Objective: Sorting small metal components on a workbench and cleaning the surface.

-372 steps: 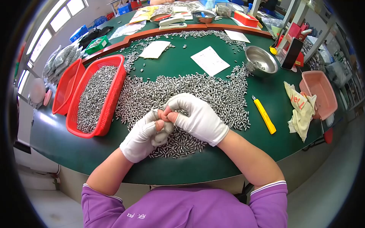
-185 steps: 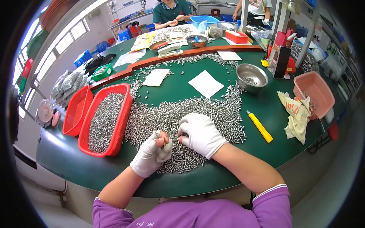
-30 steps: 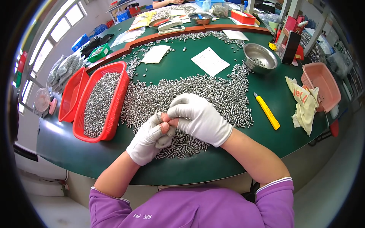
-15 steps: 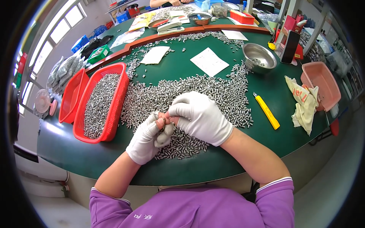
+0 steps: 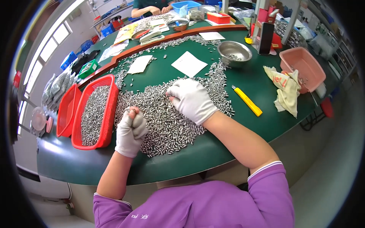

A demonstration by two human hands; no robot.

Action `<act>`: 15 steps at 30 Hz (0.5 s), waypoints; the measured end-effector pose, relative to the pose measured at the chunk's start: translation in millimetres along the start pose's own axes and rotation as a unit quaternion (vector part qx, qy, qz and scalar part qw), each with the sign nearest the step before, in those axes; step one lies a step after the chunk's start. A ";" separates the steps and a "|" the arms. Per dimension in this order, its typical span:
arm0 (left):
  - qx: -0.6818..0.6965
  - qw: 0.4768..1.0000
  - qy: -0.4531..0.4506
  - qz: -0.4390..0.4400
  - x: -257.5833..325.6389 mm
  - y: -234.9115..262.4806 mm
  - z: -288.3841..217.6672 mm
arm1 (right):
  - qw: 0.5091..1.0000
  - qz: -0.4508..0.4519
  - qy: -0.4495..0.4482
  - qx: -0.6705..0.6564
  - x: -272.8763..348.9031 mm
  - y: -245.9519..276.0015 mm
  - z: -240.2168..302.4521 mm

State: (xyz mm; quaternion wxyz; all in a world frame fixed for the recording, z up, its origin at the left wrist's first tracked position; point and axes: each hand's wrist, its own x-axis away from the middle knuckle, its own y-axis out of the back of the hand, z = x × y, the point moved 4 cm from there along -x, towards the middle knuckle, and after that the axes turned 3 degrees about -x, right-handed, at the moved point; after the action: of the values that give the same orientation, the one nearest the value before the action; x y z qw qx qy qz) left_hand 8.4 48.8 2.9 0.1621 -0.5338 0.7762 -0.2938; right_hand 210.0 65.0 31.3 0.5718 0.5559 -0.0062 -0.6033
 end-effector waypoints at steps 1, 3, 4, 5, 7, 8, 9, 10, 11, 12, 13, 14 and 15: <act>0.007 1.000 -0.022 0.001 -0.6 2.6 -4.5 | 1.000 -0.024 0.010 0.008 0.3 0.6 -0.7; -0.029 0.996 -0.088 -0.018 -1.4 8.1 -17.3 | 0.997 -0.063 0.020 0.031 -0.9 4.2 1.2; -0.065 0.988 -0.130 -0.052 -1.5 7.5 -24.9 | 0.997 -0.067 0.018 0.029 -1.0 6.0 0.4; -0.144 0.965 -0.190 -0.111 0.3 8.2 -35.3 | 0.996 -0.081 0.008 0.025 -0.6 9.9 0.4; -0.272 0.886 -0.293 -0.236 4.5 21.4 -63.0 | 0.998 -0.056 -0.027 0.014 -3.9 18.9 0.9; -0.329 0.836 -0.330 -0.289 6.5 22.8 -77.1 | 0.997 -0.029 -0.065 0.007 -2.5 28.0 -4.7; -0.326 0.796 -0.406 -0.308 6.7 48.9 -99.2 | 0.997 -0.032 -0.066 0.028 -3.0 40.0 -0.1; -0.389 0.773 -0.387 -0.319 9.1 62.9 -113.5 | 0.995 -0.033 -0.073 0.054 0.3 55.0 1.1; -0.434 0.738 -0.408 -0.317 14.5 83.5 -131.0 | 0.993 -0.024 -0.081 0.086 1.4 68.5 4.9; -0.583 0.623 -0.376 -0.361 20.4 109.7 -146.9 | 0.989 -0.029 -0.087 0.115 6.0 82.9 6.6; -0.655 0.550 -0.333 -0.397 22.0 108.0 -143.5 | 0.984 -0.031 -0.099 0.147 15.8 97.3 0.1; -0.708 0.534 -0.254 -0.386 20.7 130.6 -148.2 | 0.980 -0.030 -0.121 0.158 27.1 109.5 -8.3; -0.738 0.533 -0.179 -0.373 18.9 144.4 -149.5 | 0.967 -0.021 -0.154 0.202 40.3 118.8 -21.5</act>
State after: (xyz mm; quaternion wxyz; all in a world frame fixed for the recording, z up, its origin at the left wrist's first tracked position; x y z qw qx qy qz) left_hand -189.2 110.9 29.0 -0.2783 -0.7463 0.4020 0.4517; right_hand 316.6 9.3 72.8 0.4266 0.5607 -0.2041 -0.6797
